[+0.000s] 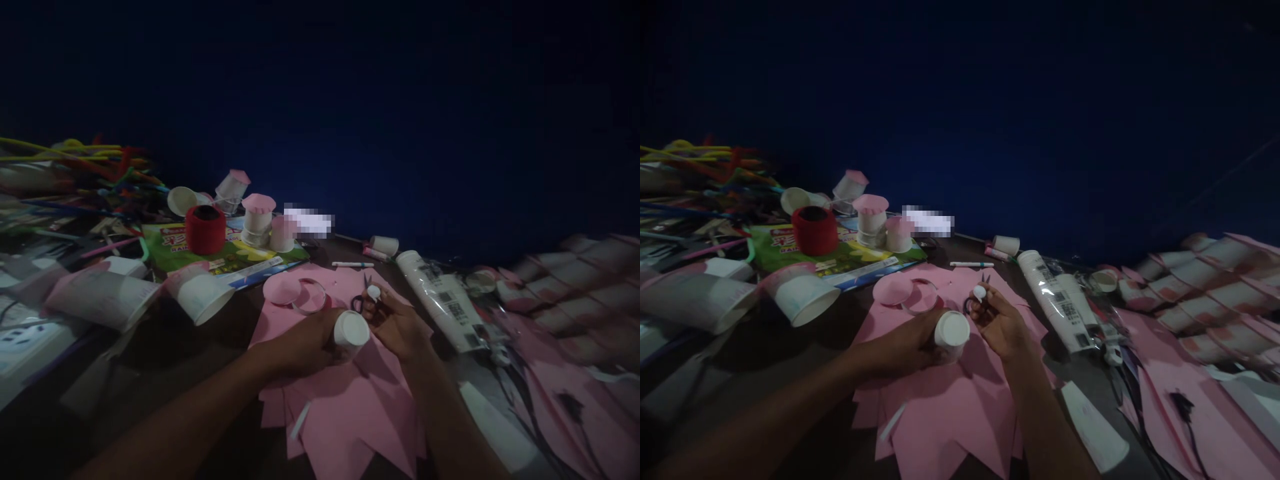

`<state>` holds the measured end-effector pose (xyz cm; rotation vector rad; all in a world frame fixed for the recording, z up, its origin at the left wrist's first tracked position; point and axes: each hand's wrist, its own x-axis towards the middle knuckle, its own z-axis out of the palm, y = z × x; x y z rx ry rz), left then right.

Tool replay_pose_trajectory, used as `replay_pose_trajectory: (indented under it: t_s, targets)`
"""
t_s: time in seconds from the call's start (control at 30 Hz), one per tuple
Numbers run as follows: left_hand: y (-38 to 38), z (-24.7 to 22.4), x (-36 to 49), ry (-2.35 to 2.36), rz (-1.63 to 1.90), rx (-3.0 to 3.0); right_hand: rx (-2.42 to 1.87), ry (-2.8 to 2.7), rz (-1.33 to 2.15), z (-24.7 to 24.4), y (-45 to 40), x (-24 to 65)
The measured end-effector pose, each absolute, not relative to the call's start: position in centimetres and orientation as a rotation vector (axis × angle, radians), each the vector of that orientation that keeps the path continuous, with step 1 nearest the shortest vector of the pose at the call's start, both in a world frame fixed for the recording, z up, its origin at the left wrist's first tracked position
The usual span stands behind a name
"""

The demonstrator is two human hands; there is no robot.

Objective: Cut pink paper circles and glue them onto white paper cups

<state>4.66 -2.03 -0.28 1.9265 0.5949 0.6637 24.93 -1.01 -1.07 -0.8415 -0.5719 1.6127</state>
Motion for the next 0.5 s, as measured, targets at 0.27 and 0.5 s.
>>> replay_pose_trajectory:
  t_s: [0.27,0.5]
  targets:
    - [-1.9,-0.7,4.7,0.6,0.668,1.957,-0.801,-0.704,1.594,-0.7,-1.2,24.4]
    - [-2.4,-0.1,4.2,0.696,0.601,1.914,-0.989,-1.181,1.158,0.0,-2.7,23.6]
